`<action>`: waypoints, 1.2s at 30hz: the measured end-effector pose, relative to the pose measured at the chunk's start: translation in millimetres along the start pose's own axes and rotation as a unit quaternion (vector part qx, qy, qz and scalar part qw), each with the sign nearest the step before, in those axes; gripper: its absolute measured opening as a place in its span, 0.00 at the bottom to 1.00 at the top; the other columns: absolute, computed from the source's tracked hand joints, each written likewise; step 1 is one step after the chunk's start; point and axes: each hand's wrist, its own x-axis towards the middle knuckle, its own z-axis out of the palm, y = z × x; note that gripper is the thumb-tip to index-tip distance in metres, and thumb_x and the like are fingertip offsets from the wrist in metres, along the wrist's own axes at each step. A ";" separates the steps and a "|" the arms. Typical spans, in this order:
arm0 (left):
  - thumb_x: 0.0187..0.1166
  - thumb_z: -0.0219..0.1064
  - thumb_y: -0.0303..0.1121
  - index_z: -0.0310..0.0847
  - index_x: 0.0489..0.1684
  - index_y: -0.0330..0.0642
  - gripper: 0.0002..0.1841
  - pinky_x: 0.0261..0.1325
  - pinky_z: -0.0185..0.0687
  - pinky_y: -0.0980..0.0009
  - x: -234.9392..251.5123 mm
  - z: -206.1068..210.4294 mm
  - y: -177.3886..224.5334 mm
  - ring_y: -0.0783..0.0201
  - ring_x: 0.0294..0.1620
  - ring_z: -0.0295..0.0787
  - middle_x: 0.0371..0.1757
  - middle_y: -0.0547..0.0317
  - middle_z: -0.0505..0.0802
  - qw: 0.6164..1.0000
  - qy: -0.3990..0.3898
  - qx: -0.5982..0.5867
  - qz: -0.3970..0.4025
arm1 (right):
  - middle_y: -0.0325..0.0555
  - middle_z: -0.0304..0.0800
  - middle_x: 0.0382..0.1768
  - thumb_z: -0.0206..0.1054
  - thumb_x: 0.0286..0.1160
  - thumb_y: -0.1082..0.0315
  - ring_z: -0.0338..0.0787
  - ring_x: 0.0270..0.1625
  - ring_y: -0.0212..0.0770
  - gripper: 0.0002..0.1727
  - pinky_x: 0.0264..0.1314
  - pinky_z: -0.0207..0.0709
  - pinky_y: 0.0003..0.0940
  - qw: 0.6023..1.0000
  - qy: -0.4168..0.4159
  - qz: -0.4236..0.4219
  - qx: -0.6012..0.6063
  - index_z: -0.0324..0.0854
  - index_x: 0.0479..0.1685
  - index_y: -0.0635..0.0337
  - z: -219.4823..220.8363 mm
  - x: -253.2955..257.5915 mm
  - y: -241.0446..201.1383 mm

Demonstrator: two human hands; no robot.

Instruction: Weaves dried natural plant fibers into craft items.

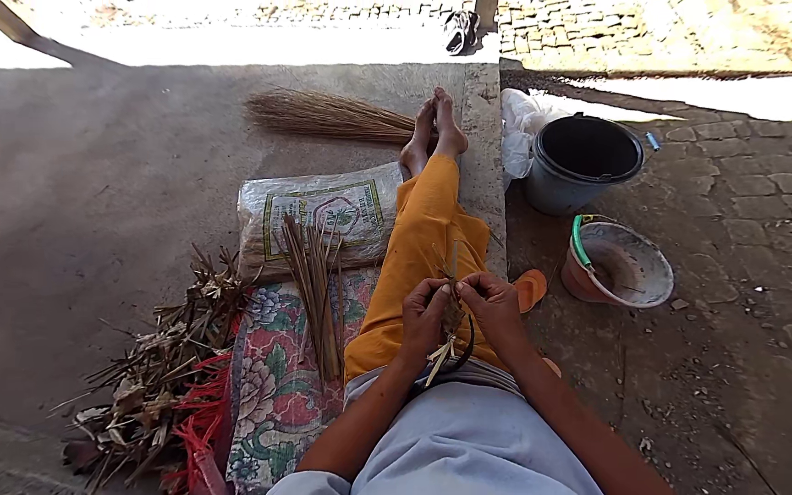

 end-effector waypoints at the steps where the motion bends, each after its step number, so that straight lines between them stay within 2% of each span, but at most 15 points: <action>1: 0.84 0.57 0.21 0.84 0.42 0.30 0.08 0.43 0.87 0.75 -0.1 0.9 0.6 0.72 0.34 0.88 0.33 0.61 0.91 1.000 0.005 -0.004 -0.004 | 0.35 0.86 0.28 0.67 0.73 0.76 0.82 0.31 0.21 0.06 0.38 0.76 0.15 1.000 0.000 0.000 -0.003 0.86 0.30 0.63 0.4 0.5 0.3; 8: 0.81 0.62 0.21 0.85 0.34 0.33 0.07 0.39 0.84 0.76 4.8 -1.9 -8.7 0.74 0.30 0.86 0.28 0.62 0.90 0.999 0.018 0.015 0.031 | 0.34 0.82 0.22 0.68 0.74 0.76 0.79 0.26 0.20 0.07 0.33 0.72 0.15 0.999 -0.022 0.036 -0.012 0.84 0.28 0.62 3.1 4.8 -1.1; 11: 0.81 0.62 0.21 0.84 0.30 0.34 0.09 0.37 0.84 0.76 6.6 -3.2 -7.2 0.74 0.28 0.85 0.25 0.63 0.89 0.999 0.027 0.015 0.040 | 0.35 0.87 0.25 0.68 0.76 0.77 0.84 0.30 0.23 0.05 0.39 0.78 0.17 0.996 -0.047 0.049 0.052 0.86 0.32 0.63 -0.7 4.1 1.2; 15: 0.85 0.57 0.22 0.83 0.31 0.35 0.11 0.36 0.86 0.75 2.8 2.4 5.2 0.73 0.27 0.87 0.25 0.61 0.89 0.997 0.031 -0.060 -0.029 | 0.37 0.91 0.28 0.67 0.76 0.78 0.90 0.34 0.28 0.06 0.47 0.86 0.25 0.982 -0.074 0.064 0.161 0.87 0.33 0.64 -6.8 1.5 7.4; 18: 0.86 0.55 0.25 0.83 0.32 0.36 0.12 0.36 0.86 0.74 3.2 0.6 0.9 0.72 0.27 0.87 0.26 0.60 0.90 0.992 0.023 -0.102 -0.073 | 0.37 0.91 0.28 0.65 0.77 0.78 0.89 0.32 0.28 0.07 0.45 0.86 0.25 0.978 -0.078 0.076 0.177 0.88 0.34 0.64 -10.1 -0.9 6.9; 23: 0.87 0.55 0.26 0.82 0.32 0.36 0.12 0.37 0.87 0.73 2.6 0.7 -0.1 0.70 0.28 0.88 0.27 0.58 0.89 0.987 0.021 -0.124 -0.105 | 0.35 0.90 0.27 0.64 0.76 0.77 0.88 0.31 0.27 0.07 0.41 0.85 0.23 0.988 -0.065 0.060 0.126 0.87 0.33 0.63 -10.3 -2.4 1.4; 26: 0.86 0.55 0.24 0.81 0.31 0.36 0.12 0.35 0.87 0.73 1.3 3.9 2.2 0.70 0.27 0.87 0.25 0.60 0.89 0.991 0.023 -0.105 -0.078 | 0.32 0.88 0.25 0.64 0.74 0.79 0.87 0.29 0.25 0.08 0.38 0.83 0.21 0.992 -0.041 0.052 0.110 0.86 0.29 0.61 -7.0 -2.6 -0.5; 31: 0.82 0.59 0.22 0.84 0.29 0.36 0.10 0.38 0.85 0.75 2.9 1.6 -4.5 0.74 0.28 0.86 0.26 0.64 0.89 0.999 0.012 -0.046 0.026 | 0.31 0.86 0.24 0.66 0.73 0.79 0.83 0.29 0.22 0.07 0.37 0.78 0.17 0.995 -0.038 0.032 0.087 0.86 0.29 0.61 -5.9 -1.2 -0.1; 36: 0.81 0.60 0.21 0.84 0.29 0.35 0.10 0.38 0.85 0.76 4.1 1.2 -8.0 0.74 0.29 0.85 0.26 0.64 0.88 0.998 0.022 -0.029 0.051 | 0.33 0.89 0.28 0.66 0.75 0.77 0.86 0.34 0.23 0.06 0.43 0.81 0.19 0.996 -0.052 -0.002 0.079 0.87 0.33 0.62 -7.0 -1.9 6.0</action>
